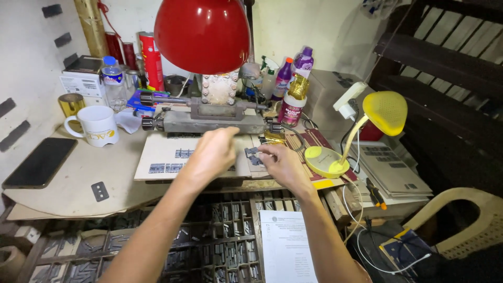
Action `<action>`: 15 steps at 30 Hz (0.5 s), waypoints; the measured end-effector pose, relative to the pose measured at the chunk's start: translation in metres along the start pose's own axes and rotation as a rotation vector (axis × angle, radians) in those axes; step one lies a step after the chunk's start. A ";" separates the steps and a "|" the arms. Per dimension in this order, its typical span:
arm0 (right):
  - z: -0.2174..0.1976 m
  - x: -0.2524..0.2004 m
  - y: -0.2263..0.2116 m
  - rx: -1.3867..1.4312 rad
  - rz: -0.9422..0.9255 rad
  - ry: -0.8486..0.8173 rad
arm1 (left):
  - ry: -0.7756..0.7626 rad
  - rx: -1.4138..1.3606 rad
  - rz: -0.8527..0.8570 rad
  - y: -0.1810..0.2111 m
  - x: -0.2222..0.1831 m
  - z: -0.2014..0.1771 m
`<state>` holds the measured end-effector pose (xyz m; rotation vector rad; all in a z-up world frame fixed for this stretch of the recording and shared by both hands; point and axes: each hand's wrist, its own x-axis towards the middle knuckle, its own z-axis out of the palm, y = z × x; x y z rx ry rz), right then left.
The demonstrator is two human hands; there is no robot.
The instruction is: Arranging and sorting individual metal type characters into a compartmentalized printer's tray.
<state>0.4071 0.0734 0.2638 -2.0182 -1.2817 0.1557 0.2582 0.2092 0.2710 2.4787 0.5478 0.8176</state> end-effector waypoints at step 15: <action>0.030 0.026 0.025 -0.168 -0.156 0.210 | 0.514 0.100 -0.089 -0.035 -0.139 -0.072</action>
